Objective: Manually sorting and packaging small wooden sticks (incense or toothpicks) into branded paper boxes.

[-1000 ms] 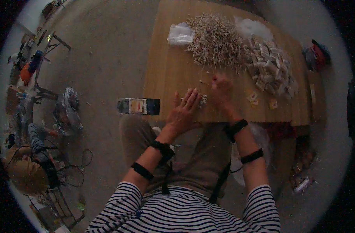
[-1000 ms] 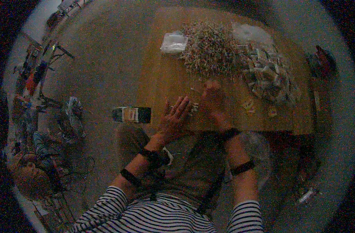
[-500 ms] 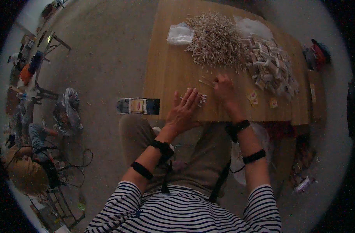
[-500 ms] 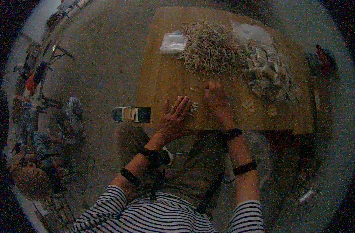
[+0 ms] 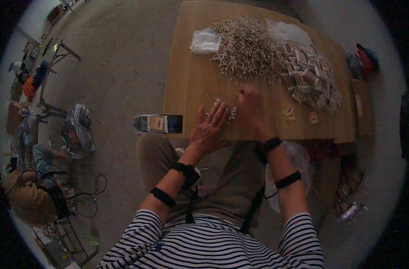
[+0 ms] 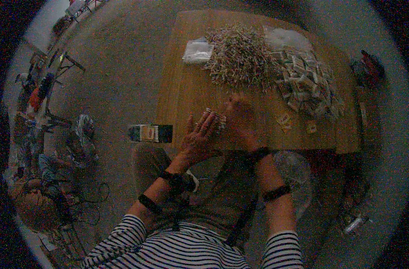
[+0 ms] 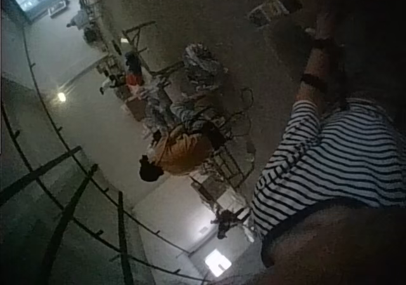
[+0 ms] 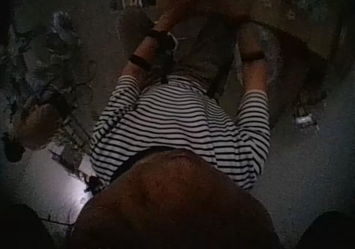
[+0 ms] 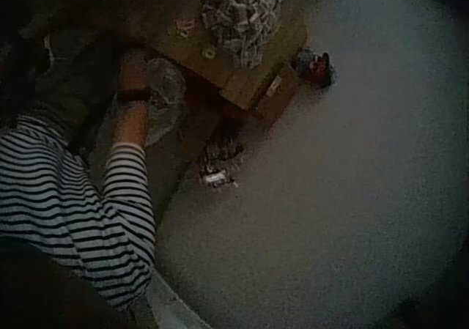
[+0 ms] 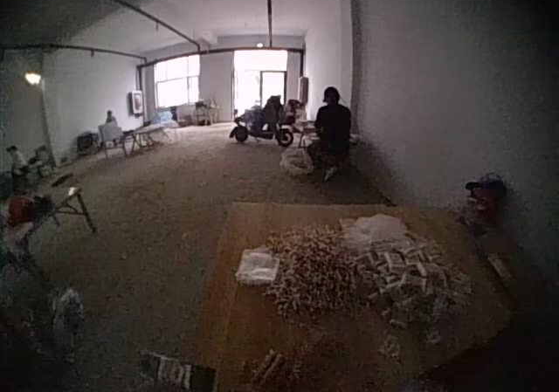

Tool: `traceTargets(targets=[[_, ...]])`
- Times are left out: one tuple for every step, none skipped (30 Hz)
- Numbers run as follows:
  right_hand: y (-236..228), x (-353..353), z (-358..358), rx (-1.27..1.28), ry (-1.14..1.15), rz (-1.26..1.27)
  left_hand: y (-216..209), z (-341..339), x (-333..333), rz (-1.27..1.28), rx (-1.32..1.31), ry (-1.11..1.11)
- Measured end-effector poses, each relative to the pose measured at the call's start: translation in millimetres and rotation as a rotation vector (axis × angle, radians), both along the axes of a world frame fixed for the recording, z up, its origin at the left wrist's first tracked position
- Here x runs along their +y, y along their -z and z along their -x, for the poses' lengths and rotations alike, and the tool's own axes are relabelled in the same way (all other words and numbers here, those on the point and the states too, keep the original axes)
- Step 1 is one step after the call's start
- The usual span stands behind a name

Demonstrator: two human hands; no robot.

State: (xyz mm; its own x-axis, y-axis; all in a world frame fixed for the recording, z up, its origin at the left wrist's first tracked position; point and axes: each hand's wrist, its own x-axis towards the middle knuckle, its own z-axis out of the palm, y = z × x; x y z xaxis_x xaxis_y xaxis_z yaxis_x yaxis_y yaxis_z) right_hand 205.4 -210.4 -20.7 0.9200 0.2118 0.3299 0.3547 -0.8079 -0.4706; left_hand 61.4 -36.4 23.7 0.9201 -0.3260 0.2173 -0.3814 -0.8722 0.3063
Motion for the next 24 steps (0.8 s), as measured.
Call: traceTargets(targets=[[-13.1,4.4,-9.8,0.051,0.093,0.001,0.8,1.2,2.4,-0.002,0.016,-0.009],[-22.0,5.6,-18.1,0.095,0.192,0.003,2.5,0.8,2.6,-0.008,0.001,-0.012],[-28.3,9.4,-21.2,0.094,0.208,0.008,5.2,1.0,2.5,-0.014,-0.014,-0.016],[-29.8,13.2,-25.1,0.092,0.222,0.01,7.5,0.9,3.2,-0.021,-0.03,-0.022],[-31.0,17.3,-28.5,0.09,0.235,0.013,10.0,1.2,3.8,-0.031,-0.051,-0.024],[-31.9,21.7,-31.1,0.093,0.246,0.012,12.4,1.6,4.7,-0.042,-0.072,-0.028],[-26.7,25.3,-33.7,0.099,0.255,0.011,14.5,2.2,6.1,-0.054,-0.089,-0.033],[-17.4,20.9,-38.4,0.099,0.277,0.016,12.3,1.2,4.2,-0.034,-0.076,-0.021],[-5.6,11.0,-49.9,0.064,0.238,-0.002,10.0,0.4,2.3,-0.014,-0.063,-0.007],[15.0,-17.2,-70.3,0.019,0.215,-0.009,5.2,-2.6,-4.3,0.018,-0.058,0.023],[13.6,-15.3,-72.0,-0.005,0.162,-0.028,5.2,-0.8,-2.5,0.02,-0.057,0.019],[14.6,-17.2,-64.7,0.034,0.177,-0.011,5.0,0.7,-1.0,0.022,-0.058,0.017],[-16.8,9.1,-36.6,0.091,0.156,-0.007,10.0,6.6,9.7,0.008,-0.041,-0.02],[-30.3,6.5,-28.7,0.107,0.163,0.014,8.3,6.0,7.8,0.008,-0.036,-0.022],[-42.2,3.3,-21.6,0.122,0.169,0.038,7.3,5.3,5.7,0.009,-0.031,-0.022],[-34.6,-14.1,-24.6,0.12,0.173,0.064,4.8,2.5,0.4,0.014,-0.031,-0.009],[-32.5,-18.8,-25.0,0.124,0.163,0.083,5.2,1.7,-0.5,0.02,-0.028,-0.006],[-27.5,-20.8,-20.9,0.089,0.107,0.06,5.8,1.1,-1.1,0.026,-0.024,-0.002],[-25.6,-16.1,-9.8,0.054,0.045,0.036,6.8,1.1,0.1,0.031,-0.02,-0.005],[-21.6,-15.3,0.2,0.018,-0.016,0.011,8.3,1.2,1.2,0.041,-0.021,-0.007],[-18.3,-15.3,9.9,0.024,-0.095,-0.014,9.7,1.3,2.1,0.051,-0.022,-0.01],[-16.1,-15.4,20.1,0.029,-0.168,-0.037,8.2,0.5,1.5,0.063,-0.024,-0.007],[-15.6,-15.9,24.3,0.06,-0.198,-0.024,6.7,0.4,1.2,0.058,-0.015,0.001],[-14.8,-15.8,28.8,0.092,-0.228,-0.011,5.2,0.7,1.2,0.054,-0.006,0.008]])
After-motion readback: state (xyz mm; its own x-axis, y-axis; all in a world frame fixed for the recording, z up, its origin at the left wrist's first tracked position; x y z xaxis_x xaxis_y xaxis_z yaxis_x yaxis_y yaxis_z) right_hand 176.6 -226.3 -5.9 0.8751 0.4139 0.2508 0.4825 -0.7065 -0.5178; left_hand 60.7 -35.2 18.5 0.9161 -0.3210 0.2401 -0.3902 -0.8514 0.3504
